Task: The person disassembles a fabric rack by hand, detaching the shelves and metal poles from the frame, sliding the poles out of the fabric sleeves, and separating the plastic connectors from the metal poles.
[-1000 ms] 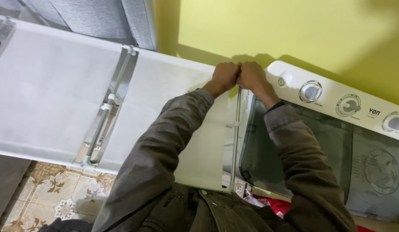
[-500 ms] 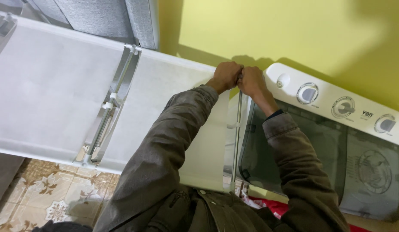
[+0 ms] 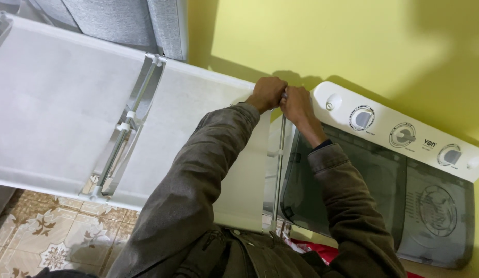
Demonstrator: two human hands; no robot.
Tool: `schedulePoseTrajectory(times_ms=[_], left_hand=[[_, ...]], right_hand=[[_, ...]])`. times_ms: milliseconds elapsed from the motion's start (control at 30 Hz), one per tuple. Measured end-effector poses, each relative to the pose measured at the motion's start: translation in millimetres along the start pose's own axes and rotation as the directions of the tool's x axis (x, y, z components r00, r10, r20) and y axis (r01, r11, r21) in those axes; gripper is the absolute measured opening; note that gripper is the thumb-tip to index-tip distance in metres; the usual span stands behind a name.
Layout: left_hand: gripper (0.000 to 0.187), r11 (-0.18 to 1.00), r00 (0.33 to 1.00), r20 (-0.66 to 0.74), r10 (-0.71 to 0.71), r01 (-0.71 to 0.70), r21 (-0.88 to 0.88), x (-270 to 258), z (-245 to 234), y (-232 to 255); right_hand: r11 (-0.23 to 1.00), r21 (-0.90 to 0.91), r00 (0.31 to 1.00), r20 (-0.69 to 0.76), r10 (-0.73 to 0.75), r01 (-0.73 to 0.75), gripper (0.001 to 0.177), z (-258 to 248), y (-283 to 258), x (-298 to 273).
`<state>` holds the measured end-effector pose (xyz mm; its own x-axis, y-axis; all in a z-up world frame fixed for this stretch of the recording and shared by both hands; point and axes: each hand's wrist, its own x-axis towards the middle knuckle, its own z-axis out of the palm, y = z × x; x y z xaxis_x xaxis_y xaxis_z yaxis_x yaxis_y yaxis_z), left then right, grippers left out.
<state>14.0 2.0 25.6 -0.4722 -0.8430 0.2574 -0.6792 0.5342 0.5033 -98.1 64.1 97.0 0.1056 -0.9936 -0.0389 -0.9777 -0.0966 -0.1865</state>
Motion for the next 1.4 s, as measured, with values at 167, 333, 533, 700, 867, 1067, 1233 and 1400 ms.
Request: schedulePoseTrajectory(times_ms=[167, 333, 533, 700, 867, 1067, 1233, 1400], left_hand=[[0.018, 1.0, 1.0, -0.001, 0.008, -0.007, 0.012, 0.6, -2.7, 1.0], [0.018, 1.0, 1.0, 0.008, 0.001, -0.001, 0.018, 4.6, -3.9, -0.4], [0.017, 0.999, 0.999, 0.046, -0.013, 0.012, 0.042, 11.0, -1.1, -4.1], [0.021, 0.999, 0.999, -0.001, 0.052, -0.052, 0.013, 15.5, -3.4, -6.2], [0.023, 0.986, 0.986, 0.014, 0.166, -0.166, -0.011, 22.2, -9.4, -14.9], [0.021, 0.988, 0.992, 0.009, 0.129, -0.128, -0.086, 11.0, -17.0, -9.1], [0.013, 0.997, 0.996, 0.035, 0.077, -0.077, -0.009, 19.3, -10.7, -7.4], [0.014, 0.994, 0.994, -0.028, 0.104, -0.104, 0.016, 32.7, -1.9, -13.7]], right_hand=[[1.0, 0.004, 0.997, -0.068, -0.028, 0.029, 0.012, 3.7, -0.6, -0.3], [0.998, -0.037, 0.99, -0.128, -0.057, 0.053, 0.011, 6.1, 1.6, 1.8], [0.998, -0.035, 0.984, -0.165, -0.065, 0.06, 0.01, 9.6, 2.2, 1.6], [0.998, -0.003, 0.979, -0.194, -0.069, 0.069, 0.01, 2.5, -0.8, 2.2], [0.992, -0.031, 0.966, -0.226, -0.127, 0.123, 0.012, -3.3, 0.8, 4.2], [0.998, 0.003, 0.987, -0.144, -0.068, 0.069, 0.01, 2.7, 1.5, 6.2], [0.994, -0.048, 0.975, -0.197, -0.101, 0.094, 0.012, 2.6, 3.3, 9.2], [0.986, -0.064, 0.958, -0.233, -0.166, 0.156, 0.012, -11.2, 6.4, 5.9]])
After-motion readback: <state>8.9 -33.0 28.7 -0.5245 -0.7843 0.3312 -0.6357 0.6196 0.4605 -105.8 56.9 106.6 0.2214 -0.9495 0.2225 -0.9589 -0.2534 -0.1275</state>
